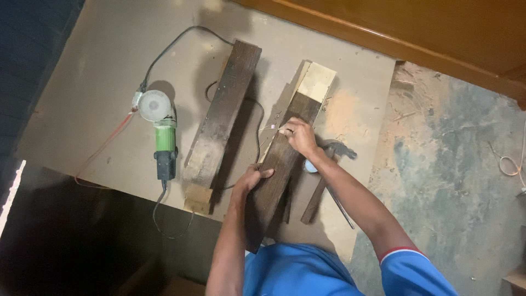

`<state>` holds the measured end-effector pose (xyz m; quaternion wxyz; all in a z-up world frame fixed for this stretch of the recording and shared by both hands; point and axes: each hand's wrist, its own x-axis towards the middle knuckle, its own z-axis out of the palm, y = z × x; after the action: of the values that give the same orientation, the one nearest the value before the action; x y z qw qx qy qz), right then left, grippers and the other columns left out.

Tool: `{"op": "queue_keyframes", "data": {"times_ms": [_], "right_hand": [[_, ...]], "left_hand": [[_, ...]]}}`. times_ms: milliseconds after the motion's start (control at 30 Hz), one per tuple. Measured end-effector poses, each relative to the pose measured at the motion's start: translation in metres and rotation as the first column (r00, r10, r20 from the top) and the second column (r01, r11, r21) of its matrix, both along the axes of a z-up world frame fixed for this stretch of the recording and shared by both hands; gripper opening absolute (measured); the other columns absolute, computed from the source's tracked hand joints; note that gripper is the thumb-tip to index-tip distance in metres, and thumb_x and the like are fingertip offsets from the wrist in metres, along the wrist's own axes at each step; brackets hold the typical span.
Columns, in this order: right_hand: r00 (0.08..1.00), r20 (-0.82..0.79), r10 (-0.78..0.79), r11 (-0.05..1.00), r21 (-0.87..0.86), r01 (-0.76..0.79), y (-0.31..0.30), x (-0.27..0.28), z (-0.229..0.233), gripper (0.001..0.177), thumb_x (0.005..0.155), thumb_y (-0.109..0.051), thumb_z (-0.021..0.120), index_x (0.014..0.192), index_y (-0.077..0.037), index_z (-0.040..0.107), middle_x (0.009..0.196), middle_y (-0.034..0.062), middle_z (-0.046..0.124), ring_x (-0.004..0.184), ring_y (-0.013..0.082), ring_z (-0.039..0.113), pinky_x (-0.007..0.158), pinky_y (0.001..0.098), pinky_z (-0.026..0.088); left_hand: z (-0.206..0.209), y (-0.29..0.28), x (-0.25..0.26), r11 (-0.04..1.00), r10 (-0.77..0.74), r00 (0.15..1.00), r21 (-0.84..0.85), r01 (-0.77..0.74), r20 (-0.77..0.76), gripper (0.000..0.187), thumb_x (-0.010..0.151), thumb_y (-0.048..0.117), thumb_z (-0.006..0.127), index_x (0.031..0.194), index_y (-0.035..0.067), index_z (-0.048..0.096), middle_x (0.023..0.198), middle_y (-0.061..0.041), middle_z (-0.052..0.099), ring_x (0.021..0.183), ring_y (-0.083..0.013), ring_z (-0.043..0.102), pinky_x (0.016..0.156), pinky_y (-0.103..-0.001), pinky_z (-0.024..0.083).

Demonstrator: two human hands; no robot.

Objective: The person applies glue from a bottle onto wooden planks and joins them together on a workbench. They repeatedly apply glue, align the pieces, and press them to bond, handling the planks and glue bottle throughout.

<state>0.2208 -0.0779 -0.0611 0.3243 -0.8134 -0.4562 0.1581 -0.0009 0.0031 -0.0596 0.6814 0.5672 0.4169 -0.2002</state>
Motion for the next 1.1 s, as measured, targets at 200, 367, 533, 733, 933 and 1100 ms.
{"op": "queue_keyframes", "data": {"times_ms": [200,367,533,733,933,1100], "right_hand": [[0.996,0.006,-0.086,0.987,-0.137,0.086,-0.015,-0.016,-0.001,0.015,0.104,-0.012,0.064,0.112,-0.009,0.076,0.108,0.0067,0.072,0.106,0.0244,0.069,0.098,0.0370,0.053],[0.995,0.071,-0.071,0.991,-0.106,0.079,-0.030,-0.027,0.023,0.024,0.098,-0.003,0.063,0.119,-0.006,0.073,0.116,0.0128,0.067,0.110,0.0345,0.064,0.101,0.0444,0.051],[0.985,0.167,-0.040,0.986,-0.155,0.066,-0.037,-0.025,0.015,0.043,0.093,-0.002,0.064,0.135,-0.013,0.070,0.122,0.0070,0.060,0.111,0.0330,0.059,0.101,0.0409,0.050],[0.964,0.266,0.033,0.927,-0.368,0.070,-0.032,-0.019,0.009,0.061,0.088,-0.005,0.061,0.148,-0.016,0.059,0.131,0.0020,0.047,0.120,0.0296,0.048,0.098,0.0430,0.044],[0.903,0.397,0.161,0.906,-0.423,0.024,-0.035,-0.024,0.013,0.060,0.088,-0.010,0.060,0.147,-0.018,0.059,0.133,0.0035,0.045,0.119,0.0290,0.047,0.095,0.0419,0.041],[0.920,0.292,0.263,0.818,-0.573,-0.052,-0.032,-0.022,0.036,0.059,0.095,-0.007,0.056,0.153,-0.018,0.052,0.141,0.0089,0.042,0.127,0.0329,0.044,0.099,0.0431,0.040]], "left_hand": [[-0.024,-0.012,0.008,0.991,-0.013,0.994,0.128,0.027,-0.110,0.081,0.090,0.058,0.074,0.157,0.024,0.045,0.155,-0.009,0.052,0.146,-0.0313,0.045,0.118,-0.059,0.037],[0.039,-0.026,0.004,0.952,0.054,0.994,0.296,-0.080,0.094,0.067,0.096,0.043,0.073,0.151,0.016,0.047,0.145,-0.020,0.059,0.140,-0.0393,0.052,0.116,-0.060,0.042],[0.059,-0.029,0.014,0.809,-0.052,0.998,0.585,0.056,-0.024,0.052,0.104,0.042,0.061,0.149,0.016,0.055,0.132,-0.015,0.069,0.130,-0.0313,0.064,0.114,-0.053,0.047],[0.037,-0.018,0.030,0.701,-0.082,0.987,0.696,0.154,-0.135,0.047,0.108,0.035,0.055,0.154,0.022,0.052,0.138,-0.011,0.065,0.137,-0.0306,0.057,0.123,-0.057,0.032],[0.026,-0.019,0.032,0.619,-0.096,0.964,0.744,0.251,-0.246,0.046,0.108,0.041,0.053,0.151,0.026,0.055,0.135,-0.014,0.061,0.133,-0.0299,0.058,0.120,-0.055,0.037],[0.046,-0.016,0.051,0.647,-0.157,0.967,0.718,0.255,-0.203,0.057,0.105,0.027,0.058,0.160,0.020,0.042,0.148,-0.020,0.051,0.145,-0.0351,0.047,0.124,-0.057,0.031]]}}
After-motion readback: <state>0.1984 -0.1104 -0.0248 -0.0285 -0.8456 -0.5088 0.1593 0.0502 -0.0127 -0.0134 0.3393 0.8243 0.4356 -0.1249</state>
